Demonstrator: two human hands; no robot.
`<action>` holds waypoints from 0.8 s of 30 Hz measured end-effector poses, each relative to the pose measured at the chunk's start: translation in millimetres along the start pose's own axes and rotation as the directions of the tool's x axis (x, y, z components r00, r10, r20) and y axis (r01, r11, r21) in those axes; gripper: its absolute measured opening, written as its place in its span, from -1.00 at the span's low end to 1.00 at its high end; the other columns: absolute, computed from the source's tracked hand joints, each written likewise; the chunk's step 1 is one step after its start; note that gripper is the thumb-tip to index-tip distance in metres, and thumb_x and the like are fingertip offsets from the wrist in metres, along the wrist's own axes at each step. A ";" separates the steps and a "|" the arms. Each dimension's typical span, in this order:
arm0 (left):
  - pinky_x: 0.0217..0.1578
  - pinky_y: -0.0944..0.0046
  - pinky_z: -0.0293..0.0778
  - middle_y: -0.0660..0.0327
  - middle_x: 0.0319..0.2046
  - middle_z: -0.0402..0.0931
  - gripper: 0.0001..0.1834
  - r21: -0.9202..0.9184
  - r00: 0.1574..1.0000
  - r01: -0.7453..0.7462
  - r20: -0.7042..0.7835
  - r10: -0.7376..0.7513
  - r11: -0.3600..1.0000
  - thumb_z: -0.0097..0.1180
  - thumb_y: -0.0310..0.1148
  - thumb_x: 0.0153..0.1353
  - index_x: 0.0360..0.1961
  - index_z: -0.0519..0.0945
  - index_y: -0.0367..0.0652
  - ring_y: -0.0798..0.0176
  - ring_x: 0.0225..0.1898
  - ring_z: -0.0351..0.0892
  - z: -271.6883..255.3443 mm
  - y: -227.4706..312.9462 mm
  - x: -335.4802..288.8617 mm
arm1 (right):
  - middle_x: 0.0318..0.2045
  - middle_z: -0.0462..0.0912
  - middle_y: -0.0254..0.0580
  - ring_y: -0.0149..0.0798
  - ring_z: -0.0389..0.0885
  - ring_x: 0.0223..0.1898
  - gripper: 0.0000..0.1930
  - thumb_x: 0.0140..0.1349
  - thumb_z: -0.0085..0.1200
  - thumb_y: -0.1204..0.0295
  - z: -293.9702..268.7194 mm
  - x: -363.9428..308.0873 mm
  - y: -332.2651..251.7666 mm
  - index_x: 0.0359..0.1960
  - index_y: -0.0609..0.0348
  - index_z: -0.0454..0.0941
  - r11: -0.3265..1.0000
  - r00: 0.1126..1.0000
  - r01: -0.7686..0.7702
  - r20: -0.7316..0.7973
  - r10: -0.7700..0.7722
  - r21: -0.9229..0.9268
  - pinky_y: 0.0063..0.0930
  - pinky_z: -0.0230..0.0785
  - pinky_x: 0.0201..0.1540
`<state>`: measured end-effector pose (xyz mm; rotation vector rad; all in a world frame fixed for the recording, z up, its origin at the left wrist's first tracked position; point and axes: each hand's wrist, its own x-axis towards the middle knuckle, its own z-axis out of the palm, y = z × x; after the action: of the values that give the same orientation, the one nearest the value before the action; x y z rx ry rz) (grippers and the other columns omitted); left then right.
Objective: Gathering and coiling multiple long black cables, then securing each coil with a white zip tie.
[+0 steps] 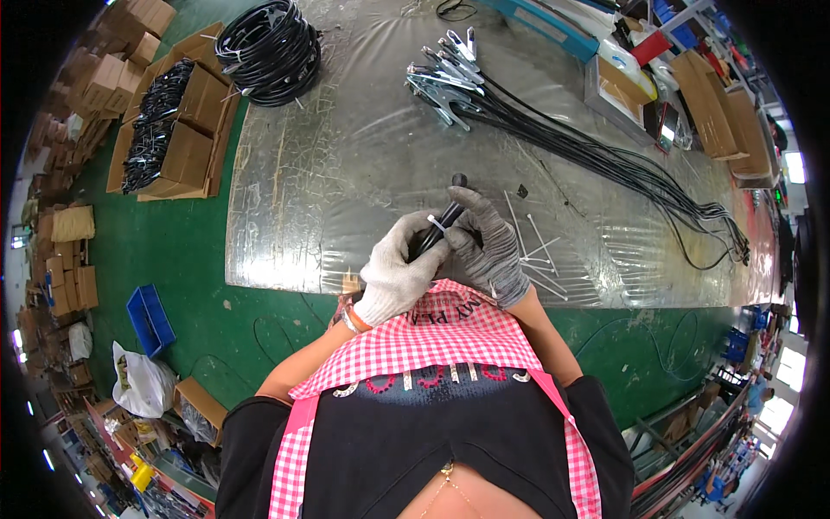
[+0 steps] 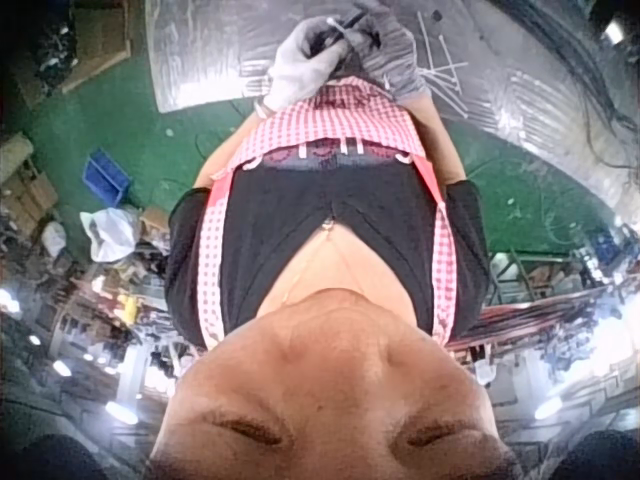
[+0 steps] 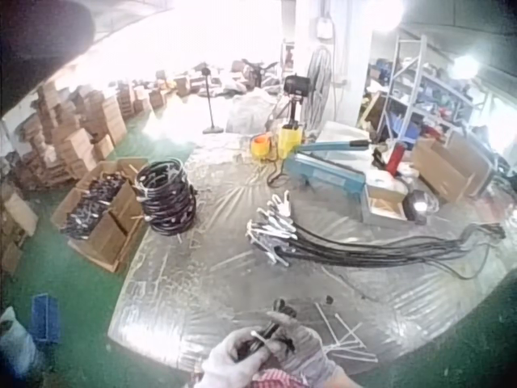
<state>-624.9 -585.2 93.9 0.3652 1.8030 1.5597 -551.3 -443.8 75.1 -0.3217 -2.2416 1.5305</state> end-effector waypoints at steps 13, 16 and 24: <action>-0.18 0.44 0.45 0.21 -0.20 0.56 -0.56 0.154 0.971 -0.239 0.024 0.239 0.959 0.09 -0.49 0.19 0.14 0.47 -0.17 0.43 -0.19 0.52 -1.9 -8.1 2.5 | -0.57 0.49 -0.31 -0.37 0.49 -0.51 -0.58 0.13 0.20 0.49 11.0 1.6 1.4 0.06 0.07 0.46 0.988 0.994 -0.043 -0.097 0.058 0.147 -0.51 0.38 -0.36; -0.16 0.43 0.44 0.21 -0.16 0.55 -0.57 0.188 0.965 -0.262 0.058 0.255 0.947 0.09 -0.53 0.17 0.11 0.50 -0.18 0.43 -0.17 0.51 -4.2 -9.1 2.8 | -0.56 0.49 -0.30 -0.38 0.47 -0.51 -0.64 0.10 0.23 0.51 14.3 3.1 -5.4 -0.03 0.09 0.53 0.994 0.984 -0.096 -0.145 0.102 0.048 -0.53 0.37 -0.35; -0.16 0.38 0.47 0.11 -0.14 0.58 -0.59 -0.085 0.997 -0.057 -0.052 0.053 0.995 0.13 -0.53 0.11 0.04 0.54 -0.27 0.36 -0.18 0.56 -4.3 -2.2 7.0 | -0.47 0.52 -0.28 -0.43 0.46 -0.39 -0.92 0.14 0.13 0.55 9.8 -6.8 1.4 -0.37 0.18 0.47 0.969 0.996 0.076 -0.070 -0.061 0.236 -0.53 0.36 -0.33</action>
<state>-632.2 -584.4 89.6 0.3399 1.7702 1.6926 -549.7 -454.2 69.3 -0.2151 -1.9735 1.7066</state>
